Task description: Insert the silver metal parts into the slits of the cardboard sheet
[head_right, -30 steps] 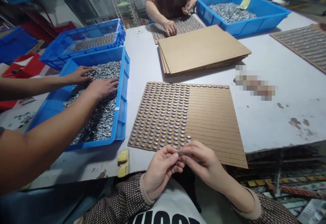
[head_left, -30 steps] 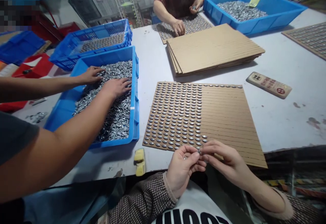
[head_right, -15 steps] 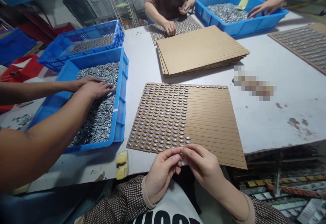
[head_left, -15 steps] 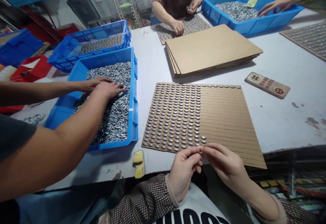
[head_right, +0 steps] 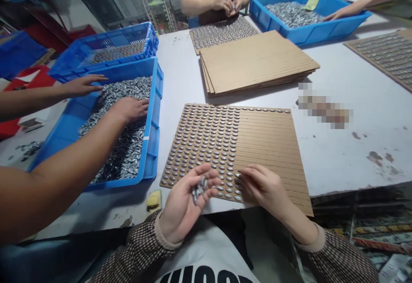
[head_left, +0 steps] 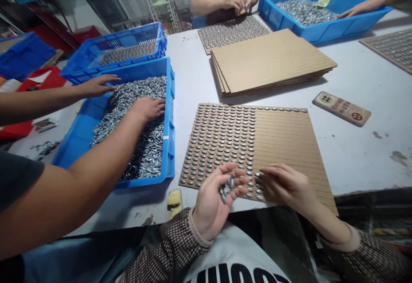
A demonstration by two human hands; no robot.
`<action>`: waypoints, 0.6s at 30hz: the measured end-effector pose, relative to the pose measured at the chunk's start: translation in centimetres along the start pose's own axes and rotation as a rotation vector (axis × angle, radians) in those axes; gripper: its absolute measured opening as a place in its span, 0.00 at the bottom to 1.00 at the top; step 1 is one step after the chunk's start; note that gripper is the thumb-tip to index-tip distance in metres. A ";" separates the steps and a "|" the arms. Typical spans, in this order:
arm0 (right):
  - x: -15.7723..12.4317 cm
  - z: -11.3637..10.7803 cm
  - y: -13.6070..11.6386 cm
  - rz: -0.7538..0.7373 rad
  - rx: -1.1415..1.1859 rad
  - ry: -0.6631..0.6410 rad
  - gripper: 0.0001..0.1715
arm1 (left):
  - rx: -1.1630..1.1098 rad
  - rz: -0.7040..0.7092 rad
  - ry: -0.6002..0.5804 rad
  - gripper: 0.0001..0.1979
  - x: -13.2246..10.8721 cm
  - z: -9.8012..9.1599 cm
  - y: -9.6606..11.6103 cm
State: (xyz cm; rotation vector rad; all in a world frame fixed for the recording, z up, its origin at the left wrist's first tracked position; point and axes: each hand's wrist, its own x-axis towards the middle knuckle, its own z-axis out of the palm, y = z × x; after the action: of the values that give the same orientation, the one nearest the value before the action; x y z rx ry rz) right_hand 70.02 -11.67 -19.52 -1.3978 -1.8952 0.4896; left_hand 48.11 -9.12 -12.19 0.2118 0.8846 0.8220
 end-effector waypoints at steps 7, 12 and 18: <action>0.9 0.8 1.9 -0.112 -0.209 -0.116 0.12 | -0.005 -0.124 0.095 0.13 -0.4 -1.5 -1.4; 1.0 0.6 2.0 -0.119 -0.273 -0.166 0.13 | 0.062 -0.132 0.055 0.09 -0.4 -1.3 -2.0; 1.1 0.6 2.3 -0.098 -0.243 -0.164 0.13 | 0.039 -0.144 0.050 0.09 0.3 -1.2 -2.4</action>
State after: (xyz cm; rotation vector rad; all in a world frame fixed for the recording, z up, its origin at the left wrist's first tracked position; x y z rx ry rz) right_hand 70.87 -9.82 -21.11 -1.4459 -2.2049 0.3432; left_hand 48.62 -10.72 -14.25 0.1596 0.9519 0.6786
